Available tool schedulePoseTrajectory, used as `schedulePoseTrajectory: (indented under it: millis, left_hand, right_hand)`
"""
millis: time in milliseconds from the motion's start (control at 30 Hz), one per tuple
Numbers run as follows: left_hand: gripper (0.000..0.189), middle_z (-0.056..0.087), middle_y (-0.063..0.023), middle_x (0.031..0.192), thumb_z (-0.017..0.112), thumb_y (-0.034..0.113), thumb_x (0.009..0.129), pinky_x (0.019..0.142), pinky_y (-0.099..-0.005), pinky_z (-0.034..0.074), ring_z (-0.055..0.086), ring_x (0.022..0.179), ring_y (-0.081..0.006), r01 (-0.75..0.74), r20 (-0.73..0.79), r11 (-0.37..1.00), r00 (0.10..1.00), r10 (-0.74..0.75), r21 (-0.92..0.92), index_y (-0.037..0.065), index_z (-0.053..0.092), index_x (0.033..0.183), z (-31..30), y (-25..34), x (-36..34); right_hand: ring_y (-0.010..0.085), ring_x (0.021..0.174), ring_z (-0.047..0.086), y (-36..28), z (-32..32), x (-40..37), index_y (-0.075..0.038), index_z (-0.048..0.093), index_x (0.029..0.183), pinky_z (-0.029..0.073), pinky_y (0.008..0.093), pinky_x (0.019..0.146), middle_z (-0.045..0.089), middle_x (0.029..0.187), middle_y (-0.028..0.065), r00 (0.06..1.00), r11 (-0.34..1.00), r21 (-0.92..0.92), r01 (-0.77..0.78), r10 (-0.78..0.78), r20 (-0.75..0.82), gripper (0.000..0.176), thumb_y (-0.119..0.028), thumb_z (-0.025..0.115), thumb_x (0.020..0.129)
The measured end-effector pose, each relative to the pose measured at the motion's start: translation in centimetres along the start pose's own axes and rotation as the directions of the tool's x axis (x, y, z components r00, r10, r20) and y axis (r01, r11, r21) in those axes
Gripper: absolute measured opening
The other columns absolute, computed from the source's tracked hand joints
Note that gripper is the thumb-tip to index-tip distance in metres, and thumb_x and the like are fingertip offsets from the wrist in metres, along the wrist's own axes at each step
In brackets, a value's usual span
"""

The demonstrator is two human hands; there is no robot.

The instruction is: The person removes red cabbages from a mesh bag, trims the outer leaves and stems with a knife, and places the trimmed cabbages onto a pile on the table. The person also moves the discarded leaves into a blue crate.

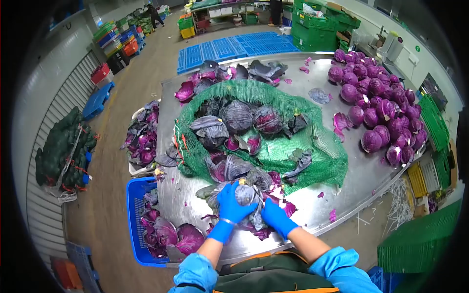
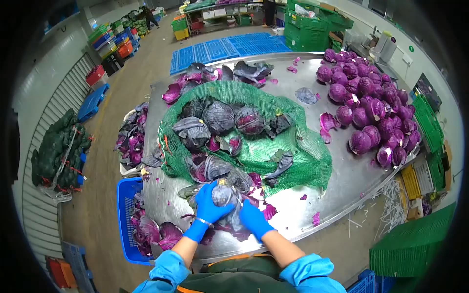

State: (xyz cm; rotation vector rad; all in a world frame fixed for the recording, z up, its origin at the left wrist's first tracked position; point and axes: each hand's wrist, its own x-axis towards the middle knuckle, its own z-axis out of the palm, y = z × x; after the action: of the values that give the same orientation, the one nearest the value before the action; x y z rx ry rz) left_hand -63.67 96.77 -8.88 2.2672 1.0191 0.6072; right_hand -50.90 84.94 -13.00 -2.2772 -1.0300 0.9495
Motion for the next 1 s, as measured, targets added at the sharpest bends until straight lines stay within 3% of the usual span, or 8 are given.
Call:
schedulePoseTrajectory:
  millis: [267,467,667,733,767,867,933,1000]
  left_hand:
    - [0.086,0.049,-0.0179,0.116,0.084,0.041,0.049,0.099,-0.0435,0.032,0.044,0.112,-0.0345,-0.136,-0.054,0.983,0.99,0.131,-0.121,0.006,0.049,0.12,-0.5,-1.5,-0.7]
    - [0.087,0.049,-0.0161,0.119,0.085,0.036,0.051,0.098,-0.0427,0.035,0.047,0.111,-0.0308,-0.121,-0.059,0.964,0.992,0.11,-0.235,0.004,0.046,0.122,0.0,-3.7,0.3]
    - [0.09,0.044,-0.0166,0.123,0.085,0.035,0.051,0.101,-0.0425,0.03,0.041,0.116,-0.0318,-0.092,-0.071,0.971,0.994,0.078,-0.223,0.005,0.043,0.124,-0.6,-2.5,-1.0]
    - [0.089,0.042,-0.0174,0.124,0.084,0.035,0.052,0.101,-0.0441,0.029,0.038,0.117,-0.0341,-0.105,-0.077,0.954,0.993,0.086,-0.281,0.008,0.043,0.126,-0.6,-2.9,-1.0]
    - [0.09,0.042,-0.0171,0.124,0.084,0.035,0.051,0.101,-0.0437,0.03,0.039,0.116,-0.0342,-0.108,-0.078,0.954,0.993,0.089,-0.281,0.006,0.043,0.125,-0.6,-3.3,-0.8]
    - [0.085,0.047,-0.0146,0.122,0.082,0.031,0.059,0.099,-0.04,0.036,0.045,0.113,-0.0276,0.154,0.05,0.792,0.987,-0.155,-0.591,0.004,0.04,0.128,0.3,-6.6,1.0]
    - [0.082,0.045,-0.0134,0.126,0.08,0.022,0.062,0.1,-0.0369,0.035,0.045,0.116,-0.0248,0.271,0.168,0.626,0.961,-0.221,-0.731,0.003,0.038,0.13,-0.5,-8.4,1.5]
    - [0.085,0.042,-0.0131,0.131,0.077,0.021,0.063,0.104,-0.0366,0.032,0.041,0.121,-0.0255,0.304,0.295,-0.022,0.902,-0.316,-0.952,0.003,0.033,0.134,-0.9,-9.1,0.6]
  right_hand:
    - [0.0468,0.082,0.058,0.1,3.1,-2.0,0.006,0.046,0.098,0.045,0.0533,0.069,0.059,0.086,0.0312,0.998,0.998,0.062,-0.032,0.036,-0.058,0.03,-0.02,0.047,0.083]
    - [0.0433,0.088,0.058,-0.7,0.5,0.9,0.008,0.049,0.101,0.047,0.0478,0.073,0.058,0.094,0.0312,0.991,0.995,-0.051,0.084,-0.078,0.105,0.035,-0.021,0.05,0.081]
    - [0.0426,0.082,0.06,-6.7,-5.3,-3.2,0.01,0.045,0.1,0.047,0.0473,0.07,0.058,0.089,0.0317,0.915,0.98,0.06,-0.188,0.153,0.374,0.042,-0.027,0.053,0.083]
    - [0.0427,0.077,0.061,-5.2,-3.5,-3.4,0.01,0.042,0.103,0.048,0.0483,0.066,0.058,0.087,0.0324,0.961,0.994,0.061,-0.089,0.07,0.268,0.041,-0.025,0.05,0.084]
    - [0.0439,0.073,0.06,-3.8,-1.8,-3.6,0.009,0.04,0.105,0.047,0.0501,0.062,0.058,0.087,0.0327,0.964,0.974,-0.11,0.198,-0.172,0.205,0.039,-0.023,0.048,0.085]
    - [0.0451,0.076,0.059,-0.5,2.3,0.3,0.007,0.043,0.103,0.046,0.0516,0.065,0.058,0.087,0.0327,0.993,0.997,-0.071,-0.031,0.038,0.108,0.035,-0.024,0.046,0.086]
    - [0.0449,0.085,0.057,-0.8,0.8,1.6,0.0,0.052,0.097,0.046,0.0511,0.069,0.059,0.092,0.0288,0.998,0.999,-0.028,0.025,-0.023,0.054,0.029,-0.027,0.045,0.087]
    - [0.039,0.079,0.062,-2.8,-2.3,0.2,-0.002,0.052,0.099,0.048,0.0463,0.066,0.063,0.087,0.0226,0.998,0.997,-0.065,-0.042,0.038,-0.055,0.027,-0.026,0.048,0.088]
